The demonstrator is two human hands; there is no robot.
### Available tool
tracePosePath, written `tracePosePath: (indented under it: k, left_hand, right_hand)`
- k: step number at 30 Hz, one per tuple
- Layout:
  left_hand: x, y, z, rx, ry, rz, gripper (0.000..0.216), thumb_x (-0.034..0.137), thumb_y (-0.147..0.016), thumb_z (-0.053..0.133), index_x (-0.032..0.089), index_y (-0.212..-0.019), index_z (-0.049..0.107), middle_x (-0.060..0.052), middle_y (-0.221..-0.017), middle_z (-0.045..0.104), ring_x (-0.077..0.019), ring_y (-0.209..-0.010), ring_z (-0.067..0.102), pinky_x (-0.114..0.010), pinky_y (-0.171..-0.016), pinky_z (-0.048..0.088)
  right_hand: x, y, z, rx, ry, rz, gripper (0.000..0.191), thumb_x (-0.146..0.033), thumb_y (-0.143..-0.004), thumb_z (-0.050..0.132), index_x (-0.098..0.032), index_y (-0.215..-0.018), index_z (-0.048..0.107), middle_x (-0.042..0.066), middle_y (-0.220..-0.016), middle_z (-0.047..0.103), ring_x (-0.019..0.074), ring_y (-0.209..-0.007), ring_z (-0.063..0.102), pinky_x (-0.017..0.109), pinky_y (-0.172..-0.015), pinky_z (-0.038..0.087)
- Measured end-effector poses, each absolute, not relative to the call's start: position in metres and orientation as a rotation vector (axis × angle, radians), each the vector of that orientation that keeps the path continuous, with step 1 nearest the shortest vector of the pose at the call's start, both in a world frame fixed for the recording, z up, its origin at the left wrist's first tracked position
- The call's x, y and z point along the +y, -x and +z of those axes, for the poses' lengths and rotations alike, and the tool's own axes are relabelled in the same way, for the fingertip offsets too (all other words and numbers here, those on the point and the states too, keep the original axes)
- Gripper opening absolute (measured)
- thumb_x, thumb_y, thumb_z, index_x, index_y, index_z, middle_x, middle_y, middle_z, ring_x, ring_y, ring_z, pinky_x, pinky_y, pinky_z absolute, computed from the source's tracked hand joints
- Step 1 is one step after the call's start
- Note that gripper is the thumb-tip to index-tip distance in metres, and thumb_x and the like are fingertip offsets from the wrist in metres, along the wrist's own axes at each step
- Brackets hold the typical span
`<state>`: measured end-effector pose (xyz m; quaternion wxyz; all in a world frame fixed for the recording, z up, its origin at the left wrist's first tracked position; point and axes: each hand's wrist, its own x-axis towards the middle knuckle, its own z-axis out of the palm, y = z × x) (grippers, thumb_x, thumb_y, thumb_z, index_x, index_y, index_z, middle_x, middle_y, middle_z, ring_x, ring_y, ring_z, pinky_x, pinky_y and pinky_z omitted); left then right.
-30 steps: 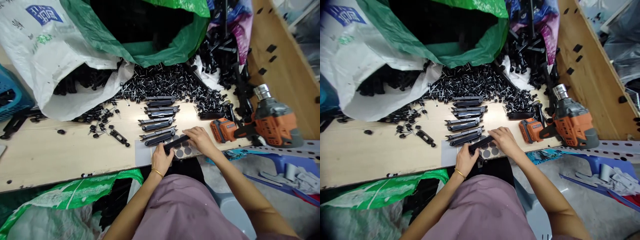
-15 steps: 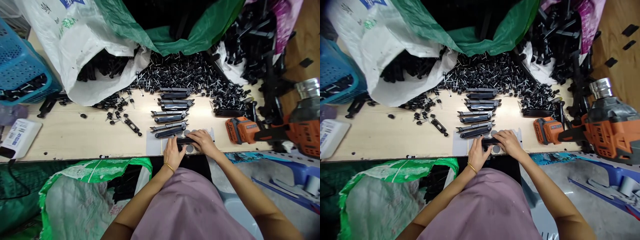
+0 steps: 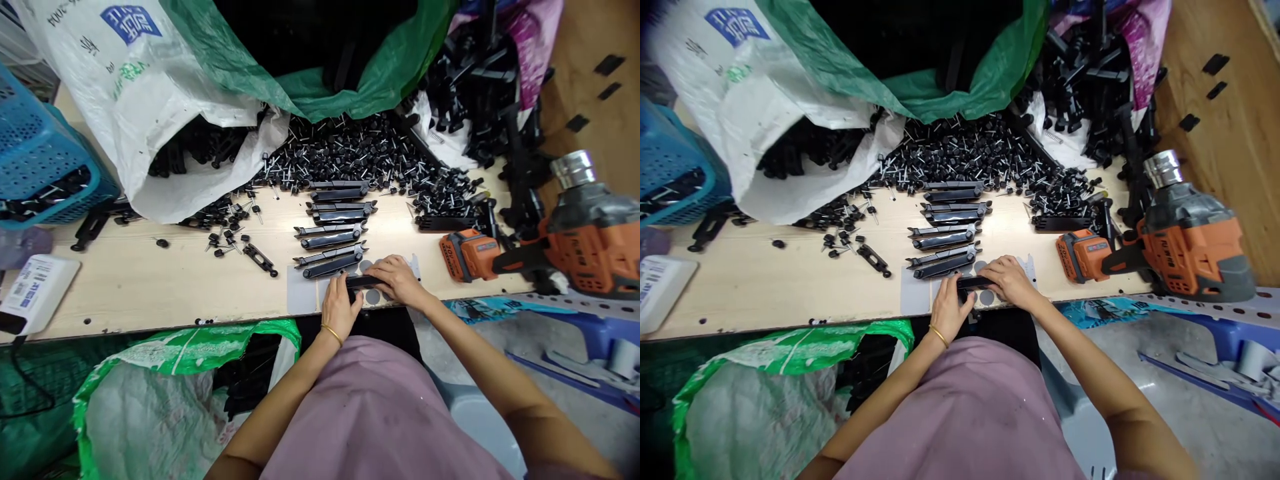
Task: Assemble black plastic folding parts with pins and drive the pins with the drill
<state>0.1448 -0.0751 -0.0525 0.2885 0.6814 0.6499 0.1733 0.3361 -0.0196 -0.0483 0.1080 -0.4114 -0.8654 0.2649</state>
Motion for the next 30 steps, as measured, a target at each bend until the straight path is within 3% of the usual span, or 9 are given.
tracePosePath:
  k: [5,7,11,13,17,20,24,28,30]
  left_hand:
    - [-0.077,-0.14,-0.032,1.811,-1.931,0.294,0.058,0.042,-0.082,0.058,0.012,-0.129,0.041,-0.015,-0.109,0.051,-0.0285,-0.098,0.055,-0.039,-0.076,0.051]
    - [-0.077,-0.142,-0.023,1.819,-2.042,0.293,0.062,0.043,-0.081,0.06,0.012,-0.131,0.04,-0.016,-0.109,0.05,-0.0304,-0.1,0.052,-0.041,-0.079,0.049]
    - [-0.069,-0.162,-0.023,1.462,-2.324,0.413,0.049,0.027,-0.084,0.057,0.015,-0.129,0.043,-0.015,-0.121,0.048,-0.0296,-0.113,0.046,-0.044,-0.096,0.04]
    - [-0.059,-0.173,-0.032,1.301,-2.39,0.408,0.045,0.016,-0.085,0.052,0.017,-0.13,0.043,-0.014,-0.12,0.051,-0.0268,-0.113,0.047,-0.043,-0.097,0.039]
    - [-0.043,-0.178,-0.048,1.278,-2.415,0.315,0.042,0.006,-0.087,0.04,0.019,-0.126,0.046,-0.009,-0.102,0.058,-0.0222,-0.098,0.054,-0.037,-0.086,0.045]
    - [-0.04,-0.168,-0.05,1.301,-2.417,0.339,0.04,0.007,-0.087,0.043,0.019,-0.125,0.047,-0.009,-0.101,0.057,-0.022,-0.096,0.054,-0.036,-0.084,0.045]
    - [-0.043,-0.16,-0.051,1.295,-2.413,0.39,0.038,0.01,-0.089,0.041,0.02,-0.125,0.046,-0.008,-0.101,0.057,-0.0216,-0.097,0.053,-0.036,-0.083,0.045]
    - [-0.043,-0.16,-0.052,1.32,-2.441,0.329,0.04,0.01,-0.089,0.039,0.02,-0.127,0.045,-0.008,-0.102,0.058,-0.0211,-0.095,0.053,-0.035,-0.081,0.045]
    - [-0.043,-0.159,-0.051,1.322,-2.435,0.324,0.041,0.008,-0.088,0.039,0.02,-0.126,0.046,-0.008,-0.101,0.058,-0.0214,-0.094,0.053,-0.035,-0.081,0.045]
  right_hand:
    - [-0.019,-0.345,-0.033,-2.502,1.199,0.782,0.041,-0.041,-0.086,0.054,-0.023,-0.123,0.054,0.008,-0.116,0.06,0.0214,-0.106,0.049,0.039,-0.095,0.035]
    - [-0.01,-0.359,-0.026,-2.339,1.372,0.636,0.043,-0.04,-0.087,0.051,-0.021,-0.126,0.051,0.011,-0.121,0.056,0.0231,-0.112,0.047,0.04,-0.097,0.035]
    - [0.03,-0.403,-0.016,-1.81,2.052,0.081,0.042,-0.027,-0.089,0.044,-0.012,-0.128,0.047,0.022,-0.129,0.045,0.0316,-0.119,0.039,0.05,-0.098,0.031]
    - [0.054,-0.427,-0.014,-1.538,2.405,-0.073,0.044,-0.02,-0.086,0.043,-0.01,-0.129,0.045,0.027,-0.134,0.037,0.037,-0.121,0.036,0.058,-0.096,0.028]
    - [0.088,-0.461,-0.021,-1.108,2.835,0.127,0.045,-0.012,-0.085,0.034,-0.013,-0.128,0.044,0.031,-0.129,0.041,0.0393,-0.114,0.043,0.063,-0.082,0.035]
    - [0.094,-0.471,-0.027,-1.196,2.83,0.084,0.044,-0.012,-0.086,0.031,-0.011,-0.128,0.043,0.028,-0.114,0.051,0.0361,-0.11,0.047,0.058,-0.083,0.036]
    - [0.096,-0.463,-0.021,-1.432,2.716,-0.142,0.037,-0.011,-0.086,0.029,-0.006,-0.114,0.053,0.026,-0.11,0.052,0.0333,-0.11,0.045,0.053,-0.087,0.033]
    - [0.088,-0.424,0.022,-1.768,2.323,-0.342,0.031,-0.016,-0.085,0.035,-0.011,-0.107,0.057,0.019,-0.112,0.05,0.0317,-0.108,0.041,0.049,-0.089,0.032]
    - [0.075,-0.396,0.05,-1.963,2.059,-0.204,0.029,-0.021,-0.086,0.038,-0.014,-0.106,0.057,0.016,-0.109,0.05,0.0303,-0.106,0.043,0.046,-0.088,0.035]
